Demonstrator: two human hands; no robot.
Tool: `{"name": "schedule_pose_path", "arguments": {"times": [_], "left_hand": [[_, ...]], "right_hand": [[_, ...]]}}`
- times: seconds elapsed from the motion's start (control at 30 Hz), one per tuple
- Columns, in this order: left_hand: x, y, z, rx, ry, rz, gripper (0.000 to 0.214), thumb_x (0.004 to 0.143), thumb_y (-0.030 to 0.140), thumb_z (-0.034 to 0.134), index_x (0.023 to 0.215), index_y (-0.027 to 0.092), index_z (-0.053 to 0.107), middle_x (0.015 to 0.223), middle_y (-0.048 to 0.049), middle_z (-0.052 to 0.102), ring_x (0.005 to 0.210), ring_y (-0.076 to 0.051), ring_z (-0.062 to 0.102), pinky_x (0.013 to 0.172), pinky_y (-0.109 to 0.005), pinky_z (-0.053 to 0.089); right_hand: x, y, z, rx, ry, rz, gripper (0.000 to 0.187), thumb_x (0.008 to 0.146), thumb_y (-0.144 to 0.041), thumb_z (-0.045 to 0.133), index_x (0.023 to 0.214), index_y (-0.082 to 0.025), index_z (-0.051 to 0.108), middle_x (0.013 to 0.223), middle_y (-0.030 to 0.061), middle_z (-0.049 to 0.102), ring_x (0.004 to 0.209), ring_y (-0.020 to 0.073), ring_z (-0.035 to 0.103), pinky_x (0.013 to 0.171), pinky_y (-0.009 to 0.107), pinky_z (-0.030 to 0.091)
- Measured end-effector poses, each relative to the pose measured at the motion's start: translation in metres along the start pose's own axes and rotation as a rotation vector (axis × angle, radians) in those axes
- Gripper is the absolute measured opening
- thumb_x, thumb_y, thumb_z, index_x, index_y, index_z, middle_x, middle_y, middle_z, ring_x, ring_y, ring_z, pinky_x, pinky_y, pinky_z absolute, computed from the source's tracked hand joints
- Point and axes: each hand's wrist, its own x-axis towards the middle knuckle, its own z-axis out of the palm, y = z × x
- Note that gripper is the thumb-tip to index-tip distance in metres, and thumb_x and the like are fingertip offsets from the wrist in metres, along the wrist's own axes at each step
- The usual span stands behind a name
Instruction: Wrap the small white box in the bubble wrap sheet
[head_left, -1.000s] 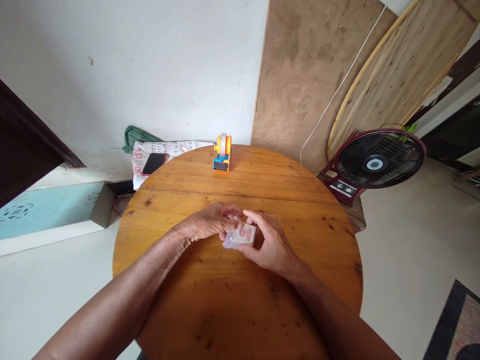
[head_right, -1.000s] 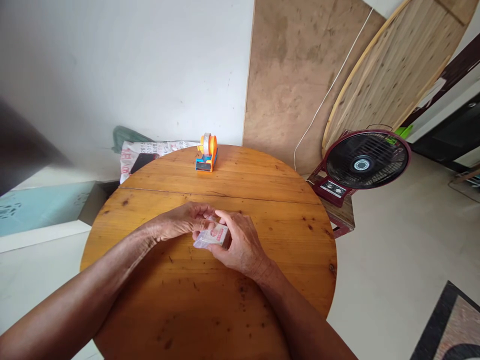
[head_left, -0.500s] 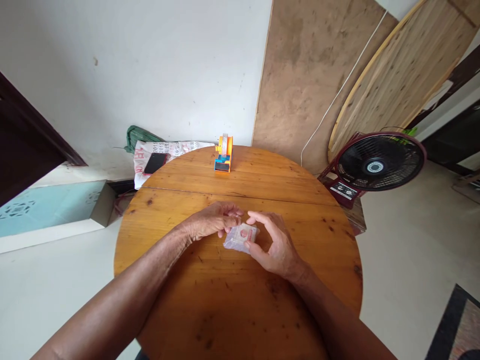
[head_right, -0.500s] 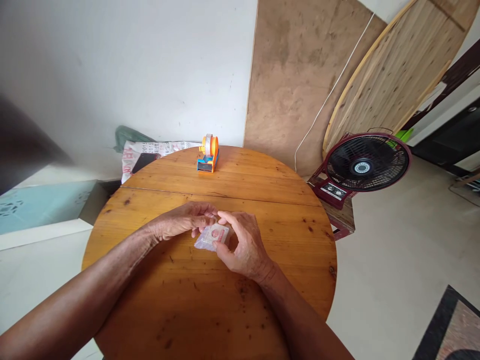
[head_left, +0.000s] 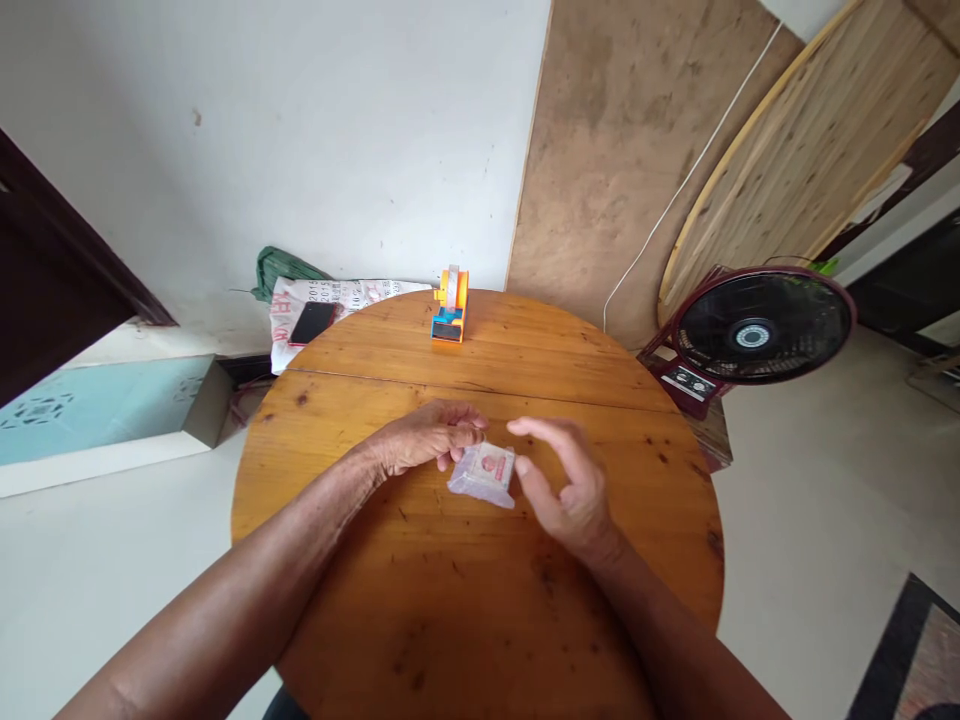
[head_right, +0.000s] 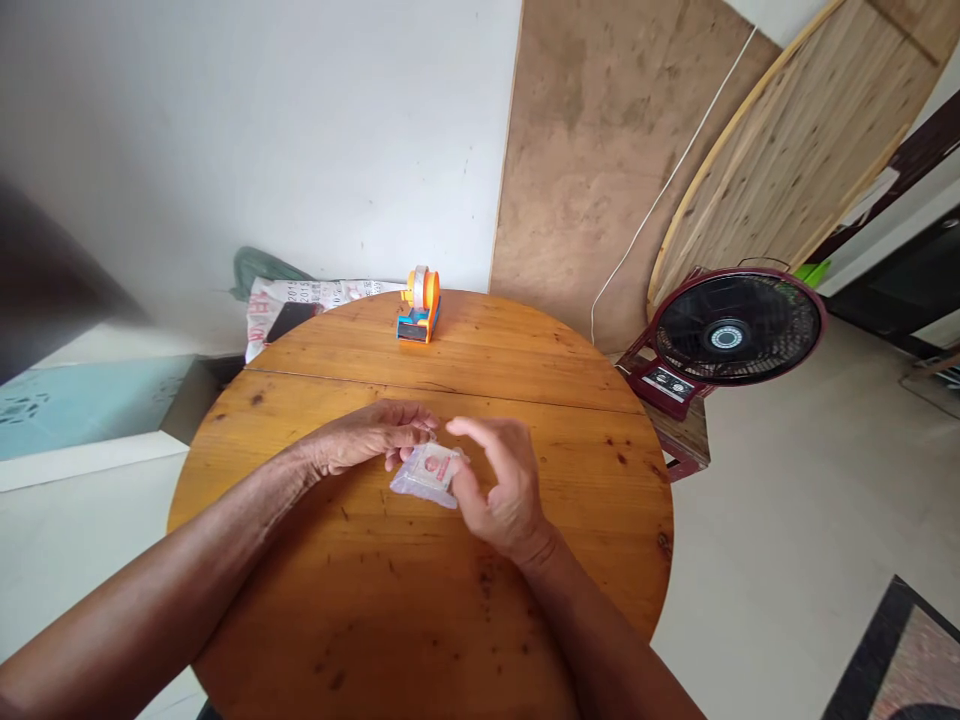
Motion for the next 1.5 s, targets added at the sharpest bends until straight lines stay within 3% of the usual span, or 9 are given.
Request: {"name": "schedule_pose_path", "arguments": {"times": [0.07,0.13,0.27,0.43,0.8,0.97,1.1,1.33,1.5], "left_hand": [[0.0,0.001,0.0,0.013,0.041,-0.004,0.041,0.072,0.043,0.064,0.099,0.013,0.059,0.068,0.0027,0.054,0.054,-0.009,0.046,0.046,-0.02,0.036],[0.0,0.003,-0.001,0.018,0.08,-0.008,0.04,0.072,0.043,0.064,0.098,0.013,0.06,0.064,0.0034,0.053,0.054,-0.009,0.046,0.046,-0.019,0.034],[-0.002,0.005,-0.003,0.038,0.082,-0.02,0.039,0.071,0.043,0.065,0.096,0.013,0.061,0.062,0.0035,0.052,0.055,-0.01,0.047,0.045,-0.019,0.035],[-0.002,0.004,-0.003,0.066,-0.041,0.001,0.035,0.07,0.041,0.067,0.093,0.016,0.062,0.074,0.0007,0.06,0.059,-0.011,0.054,0.046,-0.02,0.04],[-0.002,0.004,-0.002,-0.001,-0.074,-0.005,0.028,0.066,0.034,0.068,0.081,0.012,0.061,0.07,-0.0004,0.062,0.06,-0.012,0.057,0.055,-0.025,0.048],[-0.002,0.003,-0.003,0.038,-0.09,0.01,0.026,0.067,0.035,0.067,0.081,0.014,0.061,0.072,0.0001,0.061,0.059,-0.011,0.055,0.051,-0.021,0.043],[-0.002,0.003,-0.003,0.049,-0.036,0.013,0.026,0.071,0.04,0.064,0.079,0.015,0.06,0.066,0.0014,0.058,0.057,-0.01,0.052,0.046,-0.02,0.036],[0.002,0.001,-0.005,0.023,0.101,-0.007,0.026,0.071,0.039,0.062,0.076,0.014,0.059,0.059,0.0031,0.053,0.053,-0.009,0.048,0.044,-0.02,0.034],[0.001,0.002,-0.004,0.015,0.074,-0.027,0.023,0.071,0.036,0.06,0.075,0.014,0.058,0.06,0.0027,0.054,0.053,-0.009,0.049,0.045,-0.02,0.038]], "right_hand": [[0.0,0.008,-0.001,0.048,0.067,0.129,0.037,0.083,-0.014,0.054,0.119,-0.023,0.054,0.109,0.0067,0.066,0.105,0.0222,0.06,0.097,0.043,0.045],[0.002,0.014,0.0,0.085,0.034,0.203,0.036,0.082,-0.015,0.055,0.118,-0.023,0.053,0.105,0.0066,0.067,0.102,0.0218,0.061,0.097,0.043,0.046],[0.005,0.012,-0.001,0.118,-0.205,0.264,0.041,0.079,-0.019,0.059,0.119,-0.023,0.053,0.108,0.0066,0.065,0.101,0.0218,0.06,0.095,0.042,0.047],[0.006,0.001,-0.002,0.058,-0.41,0.243,0.064,0.069,-0.019,0.067,0.129,-0.025,0.045,0.121,0.0074,0.06,0.111,0.0248,0.056,0.097,0.045,0.043],[0.0,0.003,0.014,-0.107,-0.268,0.031,0.057,0.068,-0.02,0.066,0.122,-0.021,0.05,0.105,0.0081,0.066,0.094,0.0245,0.06,0.087,0.041,0.044],[-0.001,0.003,0.012,-0.119,-0.288,0.03,0.056,0.07,-0.024,0.066,0.124,-0.021,0.05,0.106,0.0086,0.066,0.094,0.0252,0.059,0.086,0.041,0.044],[0.001,0.001,0.006,-0.065,-0.312,0.04,0.056,0.072,-0.029,0.066,0.125,-0.022,0.049,0.114,0.0078,0.064,0.102,0.0255,0.058,0.091,0.042,0.043],[0.007,0.002,0.002,0.04,-0.22,0.077,0.012,0.081,-0.023,0.063,0.093,-0.023,0.063,0.103,0.0035,0.068,0.097,0.0197,0.062,0.089,0.036,0.044],[0.008,0.002,0.005,-0.008,-0.222,0.039,0.006,0.079,-0.021,0.066,0.085,-0.024,0.065,0.097,0.0019,0.07,0.092,0.0187,0.063,0.087,0.036,0.043]]}}
